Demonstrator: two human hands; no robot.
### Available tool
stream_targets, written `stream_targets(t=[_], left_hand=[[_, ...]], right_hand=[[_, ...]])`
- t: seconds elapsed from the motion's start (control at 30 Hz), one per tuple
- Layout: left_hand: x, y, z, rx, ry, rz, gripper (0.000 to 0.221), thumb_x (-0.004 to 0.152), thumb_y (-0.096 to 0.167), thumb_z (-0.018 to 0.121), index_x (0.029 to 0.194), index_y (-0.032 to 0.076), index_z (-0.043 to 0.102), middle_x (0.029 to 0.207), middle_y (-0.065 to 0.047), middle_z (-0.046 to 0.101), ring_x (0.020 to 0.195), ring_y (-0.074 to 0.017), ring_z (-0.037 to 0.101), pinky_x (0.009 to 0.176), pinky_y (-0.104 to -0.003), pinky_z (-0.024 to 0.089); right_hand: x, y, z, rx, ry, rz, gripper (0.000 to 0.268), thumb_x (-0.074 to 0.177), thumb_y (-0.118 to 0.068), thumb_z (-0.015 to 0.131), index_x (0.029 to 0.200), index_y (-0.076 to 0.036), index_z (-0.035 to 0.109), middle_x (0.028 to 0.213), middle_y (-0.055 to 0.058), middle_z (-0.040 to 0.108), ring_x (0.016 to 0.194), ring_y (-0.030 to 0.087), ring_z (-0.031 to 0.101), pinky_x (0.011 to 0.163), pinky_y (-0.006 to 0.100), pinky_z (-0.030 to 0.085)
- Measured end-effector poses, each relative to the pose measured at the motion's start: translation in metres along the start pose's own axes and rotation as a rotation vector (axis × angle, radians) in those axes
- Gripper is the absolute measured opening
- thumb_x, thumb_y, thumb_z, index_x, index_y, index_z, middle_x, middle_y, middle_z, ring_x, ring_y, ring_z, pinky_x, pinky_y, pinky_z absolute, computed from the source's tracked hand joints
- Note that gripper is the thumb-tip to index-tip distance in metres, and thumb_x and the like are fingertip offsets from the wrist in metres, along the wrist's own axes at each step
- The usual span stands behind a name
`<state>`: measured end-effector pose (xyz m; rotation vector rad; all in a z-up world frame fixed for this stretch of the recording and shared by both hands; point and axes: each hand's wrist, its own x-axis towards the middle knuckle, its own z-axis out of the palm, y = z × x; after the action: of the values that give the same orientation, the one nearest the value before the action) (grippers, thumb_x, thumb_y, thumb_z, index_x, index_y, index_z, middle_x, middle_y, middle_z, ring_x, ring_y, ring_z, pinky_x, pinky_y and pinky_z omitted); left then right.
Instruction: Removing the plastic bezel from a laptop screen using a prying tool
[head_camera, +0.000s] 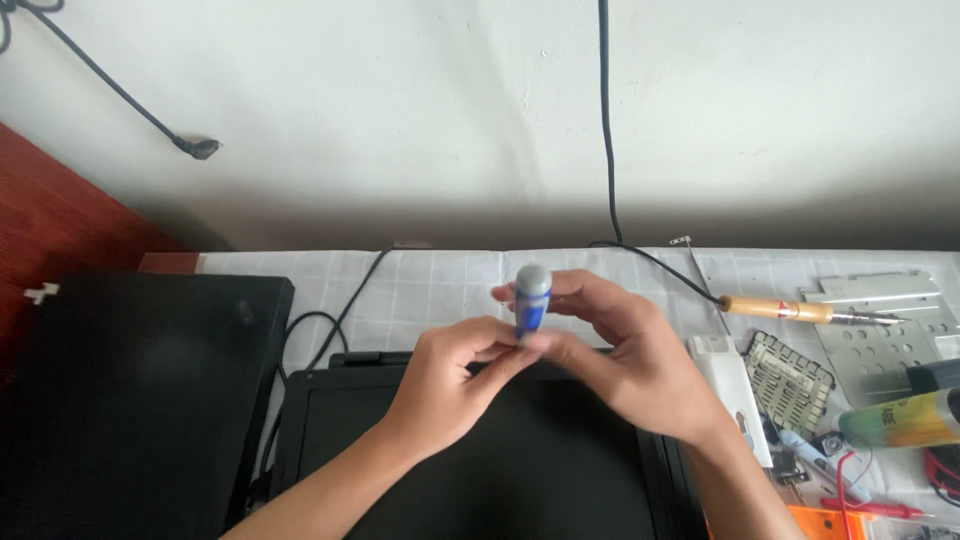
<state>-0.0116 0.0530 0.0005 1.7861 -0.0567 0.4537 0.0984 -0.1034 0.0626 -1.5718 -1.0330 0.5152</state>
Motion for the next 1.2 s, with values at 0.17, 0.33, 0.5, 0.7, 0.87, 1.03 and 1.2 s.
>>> stream_targets(t=[0.17,0.33,0.5,0.7,0.87,1.03,1.2], left_hand=[[0.000,-0.010,0.002,0.056,0.147,-0.095,0.030,0.082,0.022,0.088,0.072,0.013,0.061,0.062,0.002,0.064,0.059,-0.0067,0.062,0.054,-0.024,0.049],[0.002,-0.010,0.001,0.050,0.107,-0.026,0.024,0.087,0.022,0.082,0.078,0.010,0.063,0.072,0.001,0.066,0.069,-0.0116,0.069,0.066,-0.025,0.061],[0.002,0.003,-0.006,-0.068,0.047,-0.015,0.018,0.093,0.010,0.072,0.111,0.006,0.073,0.099,-0.007,0.078,0.092,-0.0175,0.078,0.088,-0.031,0.067],[0.000,-0.009,0.003,0.071,0.110,-0.009,0.011,0.089,0.017,0.078,0.083,0.011,0.071,0.080,0.001,0.075,0.074,-0.0126,0.074,0.070,-0.025,0.063],[0.002,-0.001,0.000,0.066,0.012,0.042,0.011,0.094,0.017,0.071,0.102,0.008,0.072,0.092,-0.002,0.075,0.082,-0.0161,0.073,0.073,-0.028,0.057],[0.001,-0.012,0.003,0.054,0.046,0.017,0.010,0.093,0.018,0.074,0.088,0.009,0.074,0.081,0.000,0.076,0.077,-0.0139,0.077,0.070,-0.025,0.061],[0.003,-0.013,0.002,-0.014,0.147,-0.077,0.019,0.083,0.014,0.084,0.080,0.006,0.068,0.078,-0.005,0.078,0.077,-0.0149,0.080,0.073,-0.024,0.068]], right_hand=[[0.003,0.002,0.005,-0.014,0.044,-0.165,0.031,0.088,-0.013,0.078,0.117,-0.006,0.069,0.107,0.006,0.071,0.095,0.017,0.067,0.090,0.030,0.058],[0.006,0.002,0.012,-0.121,0.088,-0.203,0.023,0.086,-0.018,0.080,0.103,-0.011,0.067,0.102,0.002,0.068,0.096,0.016,0.068,0.090,0.031,0.055],[0.007,-0.004,0.008,-0.176,0.114,-0.059,0.015,0.091,-0.016,0.071,0.105,-0.009,0.073,0.109,0.003,0.082,0.103,0.015,0.078,0.094,0.030,0.059],[0.001,0.000,0.018,-0.079,0.150,0.008,0.032,0.084,-0.021,0.079,0.111,-0.007,0.071,0.115,0.004,0.074,0.106,0.014,0.071,0.093,0.030,0.060],[0.002,-0.001,0.022,-0.131,0.183,-0.078,0.045,0.085,-0.019,0.081,0.126,-0.008,0.067,0.077,-0.004,0.067,0.077,0.008,0.063,0.091,0.028,0.056],[0.003,0.009,0.010,-0.256,0.099,-0.030,0.035,0.087,-0.034,0.074,0.112,-0.012,0.067,0.108,0.000,0.078,0.111,0.014,0.075,0.096,0.031,0.056],[0.006,0.004,-0.007,-0.198,0.087,0.132,0.061,0.100,-0.049,0.035,0.125,-0.005,0.068,0.115,0.008,0.079,0.103,0.017,0.075,0.091,0.033,0.062]])
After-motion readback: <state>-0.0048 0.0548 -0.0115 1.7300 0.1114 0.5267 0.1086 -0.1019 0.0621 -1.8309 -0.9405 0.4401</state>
